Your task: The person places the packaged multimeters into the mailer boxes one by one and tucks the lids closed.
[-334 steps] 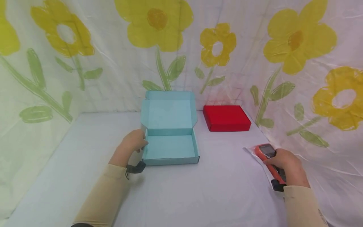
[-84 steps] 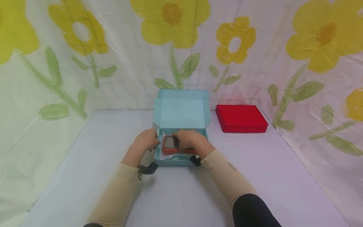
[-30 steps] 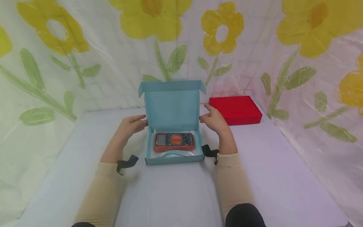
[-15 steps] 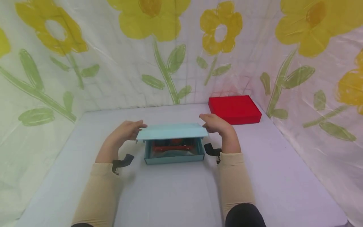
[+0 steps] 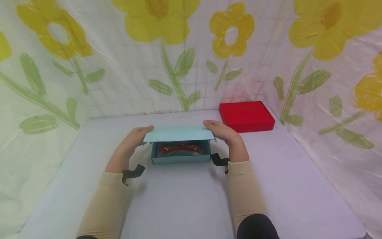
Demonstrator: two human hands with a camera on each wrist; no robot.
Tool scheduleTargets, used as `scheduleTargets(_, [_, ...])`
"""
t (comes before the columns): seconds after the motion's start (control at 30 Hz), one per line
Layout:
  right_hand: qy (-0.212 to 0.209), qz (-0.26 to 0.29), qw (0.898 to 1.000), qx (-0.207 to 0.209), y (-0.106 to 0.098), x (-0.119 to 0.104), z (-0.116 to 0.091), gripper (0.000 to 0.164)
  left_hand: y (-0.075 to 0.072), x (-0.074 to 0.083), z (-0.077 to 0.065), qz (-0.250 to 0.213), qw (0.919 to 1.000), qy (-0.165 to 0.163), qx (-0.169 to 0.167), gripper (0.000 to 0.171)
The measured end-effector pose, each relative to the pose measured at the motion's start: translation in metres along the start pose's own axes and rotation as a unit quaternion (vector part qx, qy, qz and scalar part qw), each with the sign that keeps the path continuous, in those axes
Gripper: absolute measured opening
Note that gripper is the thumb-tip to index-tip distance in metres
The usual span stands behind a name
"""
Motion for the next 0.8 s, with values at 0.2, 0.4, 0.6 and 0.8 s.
scheduleTargets(0.2, [0.019,-0.043,0.999,0.008,-0.002,0.002,0.0,0.073,0.002,0.0,0.001,0.019,0.9996,0.002,0.022,0.057])
scheduleTargets(0.4, [0.022,-0.099,0.994,-0.032,0.003,-0.003,-0.003,0.072,0.004,-0.001,-0.002,0.104,0.9944,-0.017,0.006,0.058])
scheduleTargets(0.6, [0.031,-0.136,0.987,-0.077,0.01,-0.002,-0.007,0.072,0.005,-0.009,-0.004,0.156,0.9862,-0.05,-0.022,0.062])
scheduleTargets(0.8, [0.064,-0.143,0.983,-0.098,0.015,0.004,-0.008,0.075,0.005,-0.014,-0.006,0.187,0.9793,-0.074,-0.027,0.059])
Point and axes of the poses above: each hand's wrist, its own z-axis towards the middle knuckle, its own y-axis out of the palm, x = y × z, the point moved 7 cm from there along z, towards the middle knuckle, and after that the axes turned 15 degrees about -y, right-handed, at the moved point
